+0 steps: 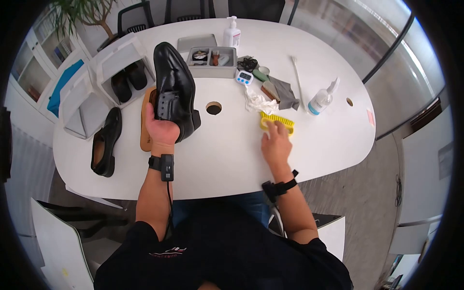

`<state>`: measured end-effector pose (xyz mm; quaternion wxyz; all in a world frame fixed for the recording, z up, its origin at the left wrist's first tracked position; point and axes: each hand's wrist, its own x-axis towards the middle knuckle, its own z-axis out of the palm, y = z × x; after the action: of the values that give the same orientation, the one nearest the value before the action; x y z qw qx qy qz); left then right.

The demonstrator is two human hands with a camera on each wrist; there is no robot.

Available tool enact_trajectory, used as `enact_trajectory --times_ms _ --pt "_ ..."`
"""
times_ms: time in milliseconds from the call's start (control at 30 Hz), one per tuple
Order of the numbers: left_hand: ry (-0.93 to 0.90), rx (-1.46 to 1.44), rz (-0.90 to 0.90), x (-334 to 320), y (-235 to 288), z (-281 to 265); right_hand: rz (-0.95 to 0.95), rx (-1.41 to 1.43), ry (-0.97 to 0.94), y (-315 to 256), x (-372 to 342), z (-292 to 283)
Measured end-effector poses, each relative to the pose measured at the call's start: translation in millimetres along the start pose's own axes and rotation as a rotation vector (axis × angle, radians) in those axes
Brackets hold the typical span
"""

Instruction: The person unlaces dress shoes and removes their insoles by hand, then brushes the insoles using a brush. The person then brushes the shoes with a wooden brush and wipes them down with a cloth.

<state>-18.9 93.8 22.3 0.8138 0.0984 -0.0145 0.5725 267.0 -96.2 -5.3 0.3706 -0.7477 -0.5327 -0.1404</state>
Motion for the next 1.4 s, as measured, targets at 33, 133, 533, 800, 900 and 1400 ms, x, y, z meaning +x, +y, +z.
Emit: enact_trajectory --times_ms 33,133,533,800,900,1400 --pt "-0.004 -0.008 0.0 5 4 -13 0.024 -0.149 -0.07 9 5 -1" --pt "-0.076 -0.088 -0.012 20 7 -26 0.043 -0.316 -0.167 44 16 5" --pt "-0.146 -0.21 -0.181 29 2 -74 0.23 -0.29 -0.164 63 125 15" --pt "-0.098 -0.187 -0.16 25 -1 -48 0.1 -0.437 -0.438 176 177 58" --pt "-0.116 -0.192 -0.161 25 0 -47 0.407 -0.2 -0.195 168 177 47" --pt "-0.073 0.092 -0.309 -5 -41 -31 -0.594 0.141 -0.137 -153 69 33"
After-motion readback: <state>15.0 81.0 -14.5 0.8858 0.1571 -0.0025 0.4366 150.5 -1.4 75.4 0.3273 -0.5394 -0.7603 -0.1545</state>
